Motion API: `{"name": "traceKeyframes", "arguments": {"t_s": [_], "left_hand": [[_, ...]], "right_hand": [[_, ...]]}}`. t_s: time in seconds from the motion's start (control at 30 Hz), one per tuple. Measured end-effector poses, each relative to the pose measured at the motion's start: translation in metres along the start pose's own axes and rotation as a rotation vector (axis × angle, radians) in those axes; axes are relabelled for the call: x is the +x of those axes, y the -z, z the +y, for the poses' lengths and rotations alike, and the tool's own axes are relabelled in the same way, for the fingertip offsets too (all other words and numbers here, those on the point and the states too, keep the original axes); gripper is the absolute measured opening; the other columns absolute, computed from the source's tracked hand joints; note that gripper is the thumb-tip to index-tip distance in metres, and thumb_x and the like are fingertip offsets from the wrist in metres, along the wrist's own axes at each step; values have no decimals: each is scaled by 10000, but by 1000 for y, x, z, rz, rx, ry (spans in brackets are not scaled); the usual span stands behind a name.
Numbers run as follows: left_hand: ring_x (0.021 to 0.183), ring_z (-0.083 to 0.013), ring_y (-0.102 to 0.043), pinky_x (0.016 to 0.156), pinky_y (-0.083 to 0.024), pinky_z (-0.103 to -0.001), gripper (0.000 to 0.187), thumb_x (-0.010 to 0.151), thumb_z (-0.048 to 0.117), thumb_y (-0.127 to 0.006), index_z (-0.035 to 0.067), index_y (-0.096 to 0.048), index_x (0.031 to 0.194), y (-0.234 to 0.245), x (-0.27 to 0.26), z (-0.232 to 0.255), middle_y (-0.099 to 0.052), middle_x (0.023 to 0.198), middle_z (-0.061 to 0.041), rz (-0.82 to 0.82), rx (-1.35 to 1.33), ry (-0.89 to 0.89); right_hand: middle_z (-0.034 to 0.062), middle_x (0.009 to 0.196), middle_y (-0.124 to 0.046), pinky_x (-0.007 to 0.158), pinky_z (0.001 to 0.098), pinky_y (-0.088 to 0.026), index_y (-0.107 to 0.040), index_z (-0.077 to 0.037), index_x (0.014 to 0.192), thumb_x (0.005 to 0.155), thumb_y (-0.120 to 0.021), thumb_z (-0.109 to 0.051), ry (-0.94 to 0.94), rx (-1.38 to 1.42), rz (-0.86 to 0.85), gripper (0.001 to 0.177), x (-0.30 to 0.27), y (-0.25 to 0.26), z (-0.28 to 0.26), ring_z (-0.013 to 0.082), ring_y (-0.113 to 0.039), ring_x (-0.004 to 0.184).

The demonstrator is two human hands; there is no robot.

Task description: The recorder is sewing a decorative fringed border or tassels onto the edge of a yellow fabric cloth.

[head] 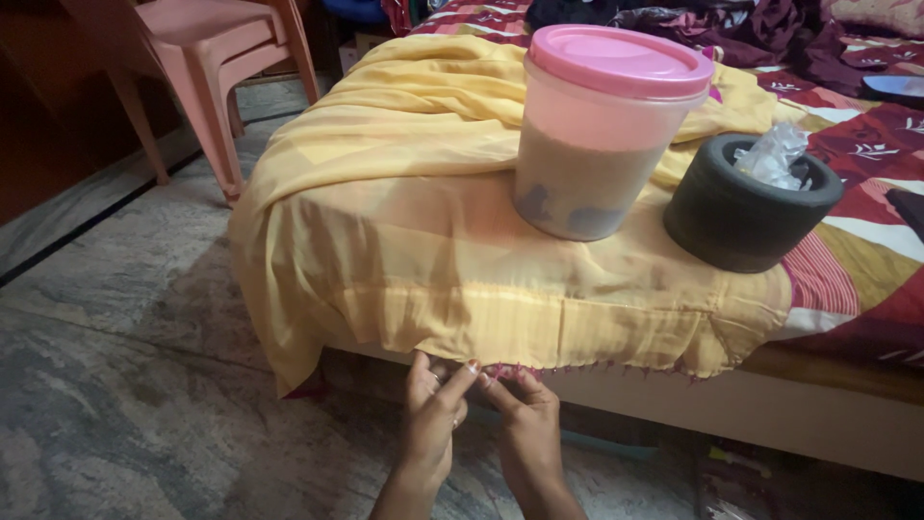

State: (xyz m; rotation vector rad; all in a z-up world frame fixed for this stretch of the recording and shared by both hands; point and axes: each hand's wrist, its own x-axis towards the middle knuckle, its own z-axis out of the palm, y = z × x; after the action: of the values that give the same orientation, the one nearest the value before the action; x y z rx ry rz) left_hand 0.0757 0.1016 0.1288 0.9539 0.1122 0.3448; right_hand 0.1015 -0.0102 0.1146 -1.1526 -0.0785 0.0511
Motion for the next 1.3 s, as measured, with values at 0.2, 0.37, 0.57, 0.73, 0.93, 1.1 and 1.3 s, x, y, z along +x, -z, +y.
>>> {"name": "traceKeyframes", "arguments": {"t_s": [0.2,0.37,0.57,0.73,0.93,1.1,1.3], "left_hand": [[531,3,-424,404,-261,-187,366,872,86,-705,89,-547,1202,1,2,1,-668,939,-10,-25,-59,45],[664,-7,-614,429,-288,-175,343,869,92,-690,90,-538,1176,-3,1,9,-699,964,-14,33,16,131],[596,-18,-564,404,-292,-170,338,870,119,-705,109,-538,1163,4,6,-5,-674,861,3,-5,-26,150],[550,-36,-532,401,-321,-175,334,876,108,-736,78,-531,1139,13,11,-17,-675,848,-38,-33,-32,126],[556,-12,-513,400,-284,-172,343,864,98,-719,114,-543,1158,4,8,-6,-680,856,-16,-7,2,144],[541,15,-434,401,-251,-183,340,882,70,-709,96,-558,1186,8,11,-11,-658,909,20,-42,-18,44],[599,8,-477,460,-310,-187,357,912,24,-682,79,-547,1238,5,14,-23,-700,1011,-45,-55,56,-18]], "right_hand": [[35,899,-742,733,281,-490,-727,-41,962,851,-747,-2,-111,192,-14,119,7,9,19,119,-656,800],[30,904,-715,708,270,-478,-688,-36,988,851,-735,6,-289,282,31,151,-1,1,2,120,-638,785],[60,919,-699,741,280,-514,-631,-32,1031,870,-723,49,-218,426,-26,202,5,8,15,139,-643,797],[94,918,-718,767,295,-531,-606,-34,1044,850,-700,64,-210,389,-14,237,-3,6,6,166,-675,823],[77,934,-683,802,299,-543,-574,-48,1046,845,-702,57,-187,371,87,260,-8,-3,1,171,-672,875],[46,943,-638,817,293,-537,-556,-48,1028,847,-733,37,134,202,167,267,-15,6,8,156,-658,902],[23,878,-652,711,283,-517,-779,-62,978,804,-806,-125,347,-692,38,187,11,1,-63,136,-641,780]]}}
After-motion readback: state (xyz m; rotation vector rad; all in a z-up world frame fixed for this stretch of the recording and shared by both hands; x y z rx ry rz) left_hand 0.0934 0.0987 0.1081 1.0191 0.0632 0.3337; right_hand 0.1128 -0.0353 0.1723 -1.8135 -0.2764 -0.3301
